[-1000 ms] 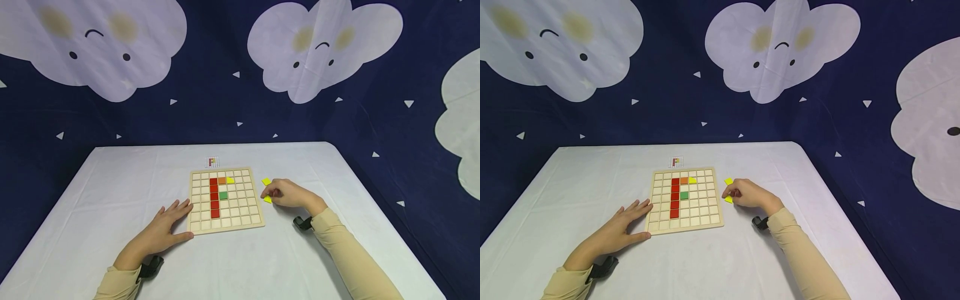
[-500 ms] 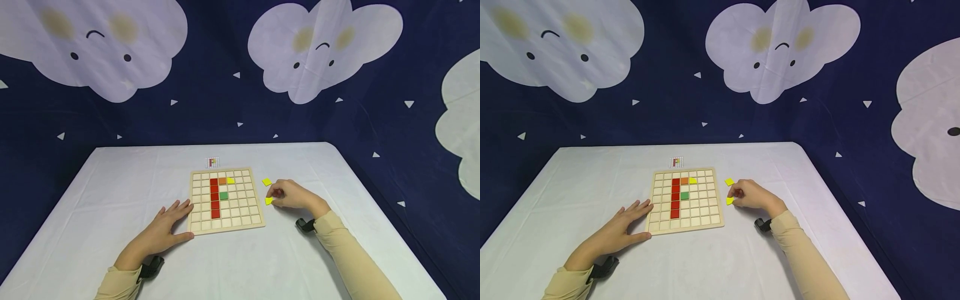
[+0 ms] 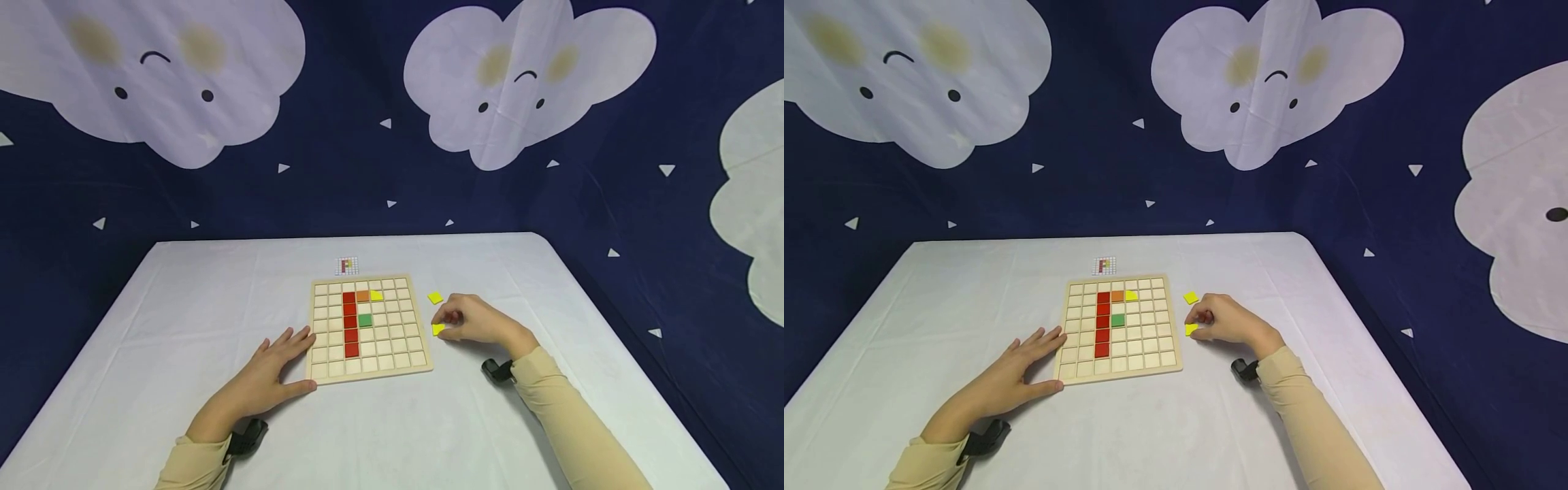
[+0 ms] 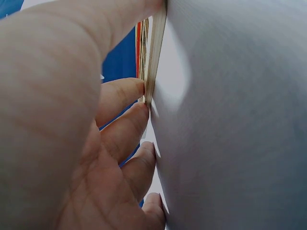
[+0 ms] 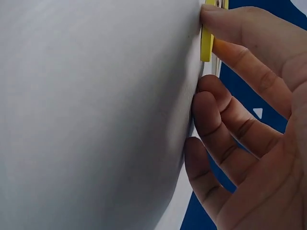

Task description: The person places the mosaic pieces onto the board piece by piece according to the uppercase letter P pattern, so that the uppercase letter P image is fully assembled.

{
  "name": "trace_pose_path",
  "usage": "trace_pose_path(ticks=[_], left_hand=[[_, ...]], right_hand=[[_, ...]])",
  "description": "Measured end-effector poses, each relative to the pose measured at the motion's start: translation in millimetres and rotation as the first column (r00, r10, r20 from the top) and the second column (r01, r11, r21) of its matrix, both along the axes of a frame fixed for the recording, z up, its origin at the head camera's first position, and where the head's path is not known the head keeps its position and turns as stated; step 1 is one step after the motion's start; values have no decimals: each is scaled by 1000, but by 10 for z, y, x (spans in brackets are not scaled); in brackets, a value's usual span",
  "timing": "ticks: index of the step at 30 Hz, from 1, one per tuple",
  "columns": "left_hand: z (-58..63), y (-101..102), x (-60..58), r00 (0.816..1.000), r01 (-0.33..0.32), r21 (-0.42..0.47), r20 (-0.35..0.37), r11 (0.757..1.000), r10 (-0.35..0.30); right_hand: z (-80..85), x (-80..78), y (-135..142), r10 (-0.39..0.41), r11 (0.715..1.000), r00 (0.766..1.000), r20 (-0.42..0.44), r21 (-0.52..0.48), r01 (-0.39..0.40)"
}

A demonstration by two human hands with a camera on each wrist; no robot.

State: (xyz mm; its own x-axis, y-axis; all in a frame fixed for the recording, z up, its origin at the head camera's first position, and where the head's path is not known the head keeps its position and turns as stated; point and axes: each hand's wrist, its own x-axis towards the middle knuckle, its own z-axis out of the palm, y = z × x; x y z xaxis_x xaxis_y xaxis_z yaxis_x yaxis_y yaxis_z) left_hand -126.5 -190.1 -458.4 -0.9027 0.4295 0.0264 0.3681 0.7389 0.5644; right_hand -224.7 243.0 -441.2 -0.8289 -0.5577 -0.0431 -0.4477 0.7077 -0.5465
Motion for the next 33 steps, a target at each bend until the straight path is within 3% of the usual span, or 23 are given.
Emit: trace_pose_path(ticks=[8,20,33], left_hand=[[-7,-10,-4,1000,0,-1,-12,1000,0],[-24,-9,-6,1000,1,-3,-6,1000,-1],[-18,-15,-2,1000,7,9,-11,1000,-7]], right_hand=[[34,-17,-53,56,998,998,-36,10,-55],[87,-46,-114,22,1000,999,-33,5,-21],[239,-135,-412,81,997,996,-34,-16,-82]])
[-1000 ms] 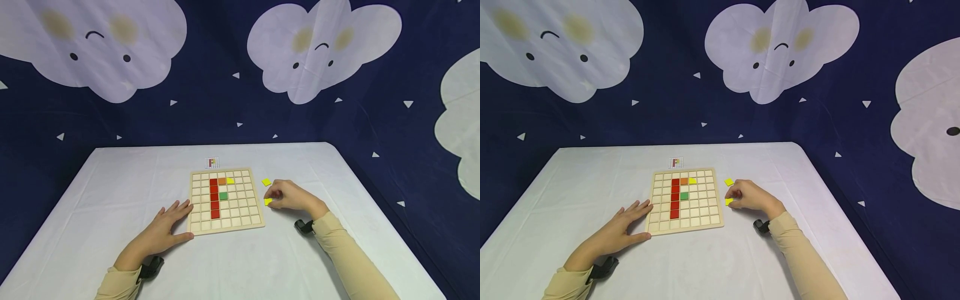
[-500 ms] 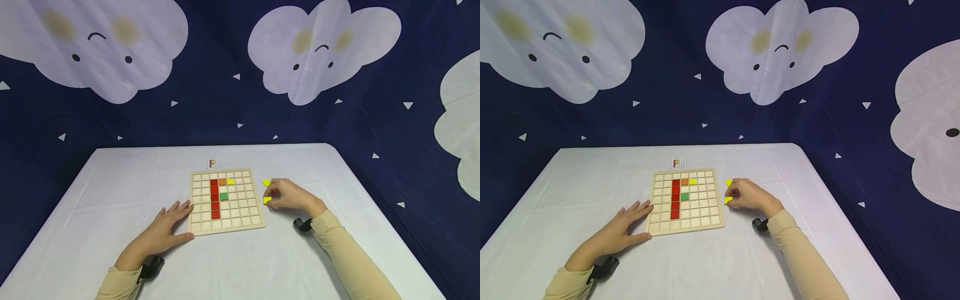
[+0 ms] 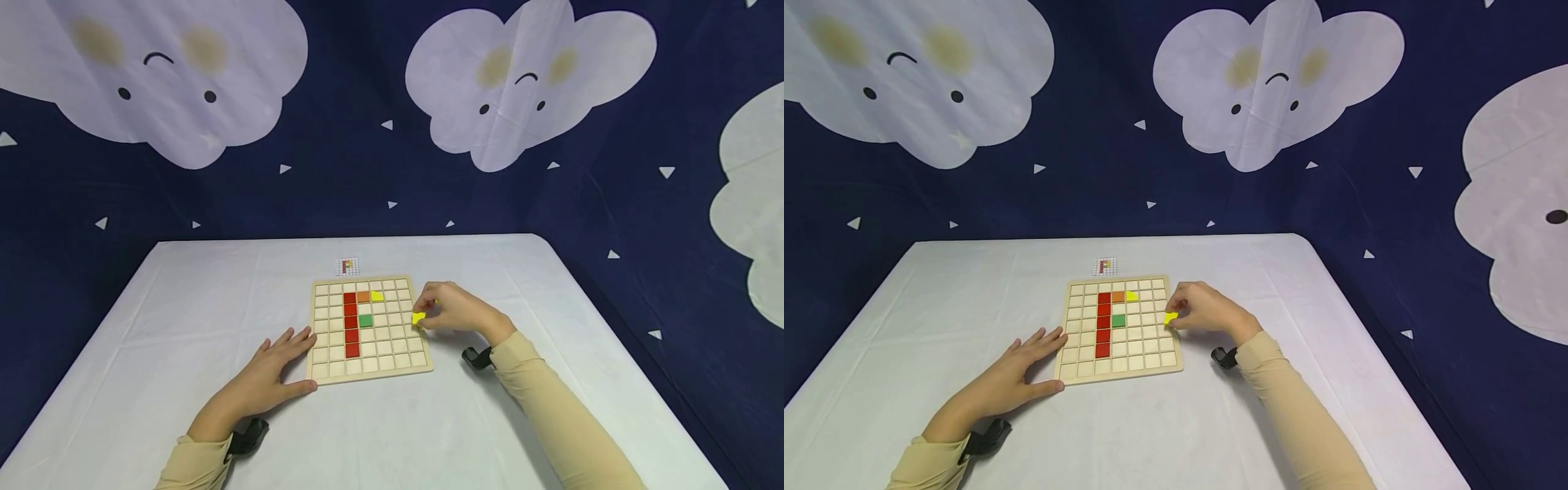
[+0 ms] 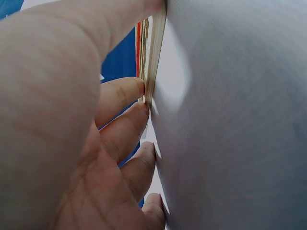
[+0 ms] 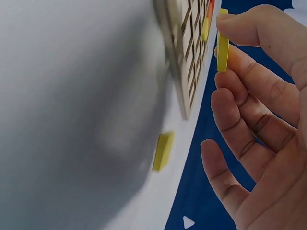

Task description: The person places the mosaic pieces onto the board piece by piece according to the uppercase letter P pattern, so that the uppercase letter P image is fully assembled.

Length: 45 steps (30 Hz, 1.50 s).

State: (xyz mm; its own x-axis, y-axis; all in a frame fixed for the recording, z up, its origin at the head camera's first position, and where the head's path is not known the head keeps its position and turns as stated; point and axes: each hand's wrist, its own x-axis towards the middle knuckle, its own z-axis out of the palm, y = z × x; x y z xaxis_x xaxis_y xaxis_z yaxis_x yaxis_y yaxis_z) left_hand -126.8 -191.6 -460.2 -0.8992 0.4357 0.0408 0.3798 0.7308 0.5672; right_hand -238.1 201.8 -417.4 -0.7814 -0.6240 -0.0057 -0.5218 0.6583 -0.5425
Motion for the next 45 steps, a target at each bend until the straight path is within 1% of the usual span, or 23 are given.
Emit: trace_pose_path(ticks=[7,12,19,25,31,39,45], left_hand=[[-19,-11,-11,1000,-11,6,11,1000,11],[-30,-13,-15,1000,-11,7,10,1000,10],[-14,-2,-6,1000,-2,-1,-4,1000,2],[-22,-6,-10,1000,-1,-1,-8,1000,0],[-26,-8,-11,1000,-3,2,-9,1000,3],[-23,-11,-18,1000,-4,2,-10,1000,4],[-12,-10,-15,1000,-5,2,-6,1000,5]], right_hand=[[-9,-72,-201,20,1000,1000,1,-8,-20],[-37,-122,-353,54,999,999,-9,-3,-54],[-34,-175,-516,75,997,997,-17,22,-74],[-69,-226,-588,107,994,994,-25,29,-107],[-90,-259,-636,101,994,995,-15,50,-100],[-87,-271,-688,124,990,992,-9,64,-123],[-91,-286,-709,133,987,991,-11,93,-131]])
